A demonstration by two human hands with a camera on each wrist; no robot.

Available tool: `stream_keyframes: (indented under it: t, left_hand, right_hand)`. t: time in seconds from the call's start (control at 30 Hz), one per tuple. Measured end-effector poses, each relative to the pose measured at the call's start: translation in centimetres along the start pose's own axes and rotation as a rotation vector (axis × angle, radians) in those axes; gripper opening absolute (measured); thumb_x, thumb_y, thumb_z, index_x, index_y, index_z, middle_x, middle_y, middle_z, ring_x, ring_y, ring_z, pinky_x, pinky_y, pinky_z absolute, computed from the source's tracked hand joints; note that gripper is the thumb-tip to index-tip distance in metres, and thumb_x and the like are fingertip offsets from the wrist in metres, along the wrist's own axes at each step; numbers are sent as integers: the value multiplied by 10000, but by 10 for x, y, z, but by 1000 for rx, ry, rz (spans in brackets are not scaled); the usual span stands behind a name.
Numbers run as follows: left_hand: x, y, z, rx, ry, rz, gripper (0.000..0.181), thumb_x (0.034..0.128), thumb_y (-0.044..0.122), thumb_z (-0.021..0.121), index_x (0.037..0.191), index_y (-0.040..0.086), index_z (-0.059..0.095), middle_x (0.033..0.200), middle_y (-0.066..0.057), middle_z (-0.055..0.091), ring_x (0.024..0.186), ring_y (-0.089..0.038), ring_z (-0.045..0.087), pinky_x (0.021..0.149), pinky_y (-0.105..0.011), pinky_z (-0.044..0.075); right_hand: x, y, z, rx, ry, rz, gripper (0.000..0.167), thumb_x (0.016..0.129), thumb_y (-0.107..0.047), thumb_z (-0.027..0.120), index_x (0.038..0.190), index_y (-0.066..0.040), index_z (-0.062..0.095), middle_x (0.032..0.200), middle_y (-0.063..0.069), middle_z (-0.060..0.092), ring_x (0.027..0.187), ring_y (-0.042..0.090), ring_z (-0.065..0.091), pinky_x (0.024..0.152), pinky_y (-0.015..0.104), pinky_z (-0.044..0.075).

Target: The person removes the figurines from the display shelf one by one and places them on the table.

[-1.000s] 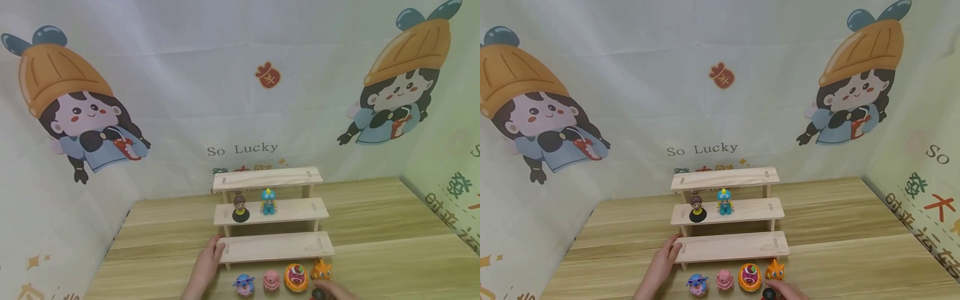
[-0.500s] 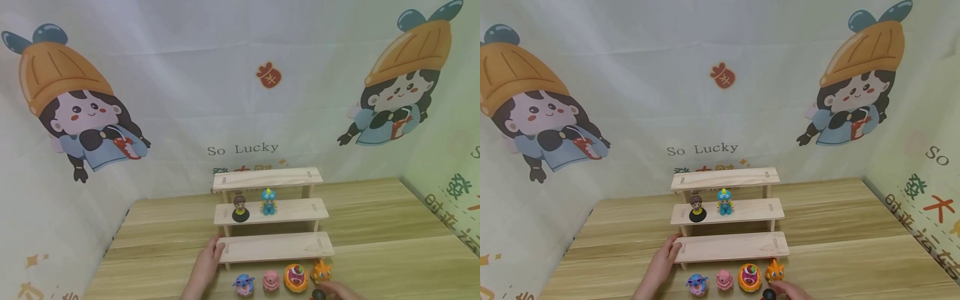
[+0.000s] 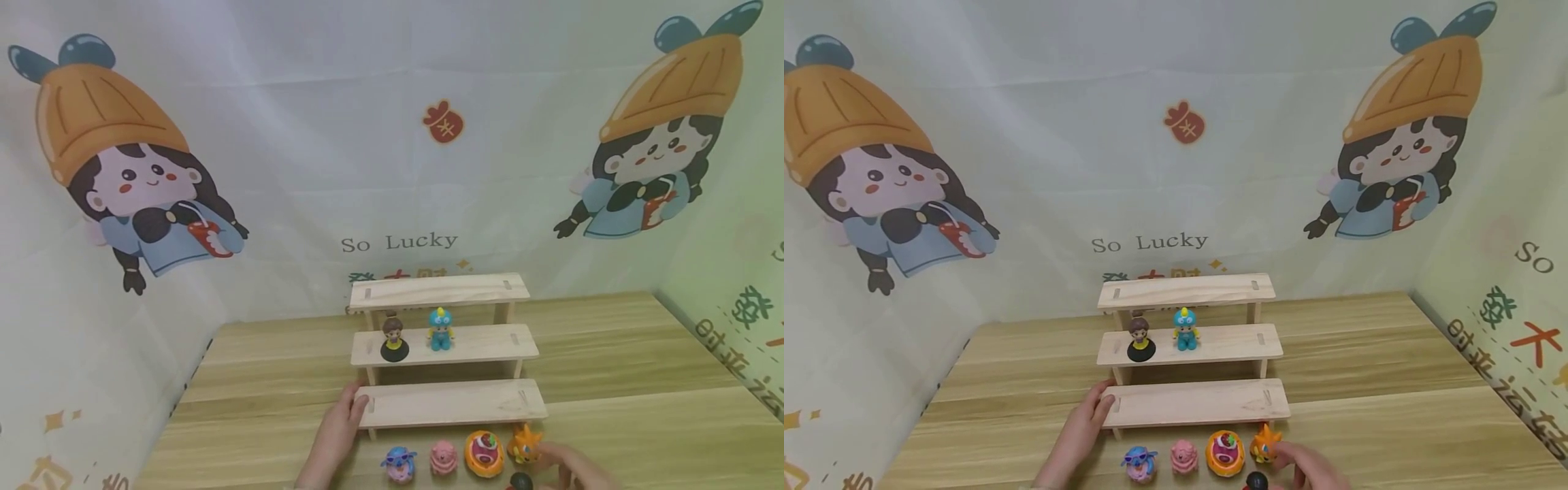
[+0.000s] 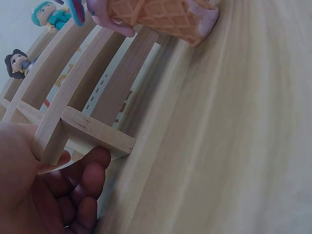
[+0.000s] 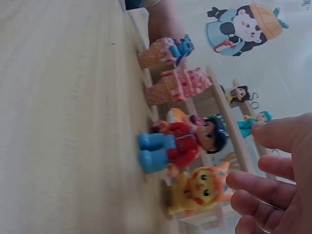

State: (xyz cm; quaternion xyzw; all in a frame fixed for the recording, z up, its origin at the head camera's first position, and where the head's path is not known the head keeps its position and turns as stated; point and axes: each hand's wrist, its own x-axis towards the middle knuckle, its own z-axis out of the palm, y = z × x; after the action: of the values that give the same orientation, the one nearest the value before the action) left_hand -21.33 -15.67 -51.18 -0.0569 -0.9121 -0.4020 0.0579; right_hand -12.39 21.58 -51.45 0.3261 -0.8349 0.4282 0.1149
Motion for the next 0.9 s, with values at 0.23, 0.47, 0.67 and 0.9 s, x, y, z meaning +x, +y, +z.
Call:
stream_keyframes:
  t: [0.23,0.47,0.67,0.9]
  left_hand:
    - [-1,-1,-3,-11,-10,-3,424,1015,312,454,1342,44,493,1221,-273,605,1115,-458,577,938,-593,446]
    - [-1,-2,-2,-16,-20,1,432,1011,318,457,1345,46,488,1225,-291,593,1108,-475,572,934,-604,443]
    - [-1,-1,-3,-20,-25,-16,447,1011,333,454,1358,53,481,1258,-276,580,1141,-473,554,950,-608,430]
    - [-1,0,-4,-28,-23,-3,460,1008,340,455,1359,42,476,1263,-278,576,1146,-478,547,955,-614,422]
  right_hand:
    - [22,-39,-10,-263,144,235,397,776,-105,771,1139,-83,612,883,-85,637,680,-73,403,501,168,356]
    - [43,-48,-23,-281,138,209,404,772,-115,777,1145,-96,624,895,-105,628,726,-66,427,544,174,398]
    - [70,-57,-35,-345,136,151,375,793,-135,769,1141,-94,636,976,-56,698,801,-3,575,656,223,509]
    - [103,-61,-40,-342,137,116,344,802,-120,765,1120,-125,633,1012,-35,719,868,92,665,744,282,559]
